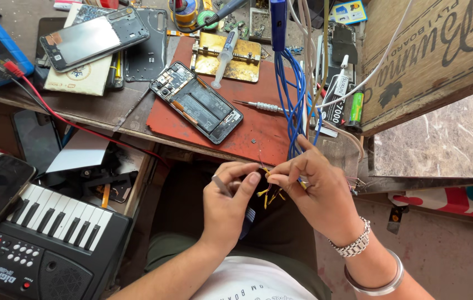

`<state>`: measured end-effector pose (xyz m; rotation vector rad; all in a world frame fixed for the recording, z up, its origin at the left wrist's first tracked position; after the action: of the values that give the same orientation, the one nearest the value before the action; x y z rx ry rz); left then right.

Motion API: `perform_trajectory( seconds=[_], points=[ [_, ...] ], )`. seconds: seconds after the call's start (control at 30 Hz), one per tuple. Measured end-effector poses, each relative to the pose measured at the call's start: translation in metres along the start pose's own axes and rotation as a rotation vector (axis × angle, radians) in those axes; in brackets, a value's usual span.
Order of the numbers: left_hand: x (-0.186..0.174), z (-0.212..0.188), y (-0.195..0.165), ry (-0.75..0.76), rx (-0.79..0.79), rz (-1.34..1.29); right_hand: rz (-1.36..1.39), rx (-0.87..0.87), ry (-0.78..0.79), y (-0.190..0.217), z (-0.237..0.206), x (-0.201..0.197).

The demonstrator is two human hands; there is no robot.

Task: The person solders wires to a small component at a repair bench using a soldering iron, with a disassembled smartphone and multimeter on the bench. They then move to the shop counter, handle a smartphone with a customer, apply a screen protector to it, retrieve a box from a shelf, and place an ESD bag on the counter.

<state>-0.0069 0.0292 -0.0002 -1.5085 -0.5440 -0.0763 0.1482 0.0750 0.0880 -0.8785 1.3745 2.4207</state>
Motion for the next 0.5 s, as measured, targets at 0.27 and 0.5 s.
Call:
perform_trajectory(
  seconds=[0.27, 0.5],
  points=[
    [0.007, 0.002, 0.013, 0.026, -0.122, -0.203, -0.053, -0.083, 0.039, 0.0, 0.002, 0.002],
    [-0.008, 0.017, 0.02, -0.002, -0.333, -0.374, -0.225, -0.263, -0.002, 0.031, 0.05, 0.001]
  ],
)
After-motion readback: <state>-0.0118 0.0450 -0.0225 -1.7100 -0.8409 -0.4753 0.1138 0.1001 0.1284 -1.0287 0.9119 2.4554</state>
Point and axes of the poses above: each hand's wrist, its own z-axis towards the middle knuckle, its own x-axis out of the palm, y = z × x, the point moved 3 cm from there along z, towards the middle knuckle, and after that the axes turned 4 degrees about -y, right-handed, at the moved point
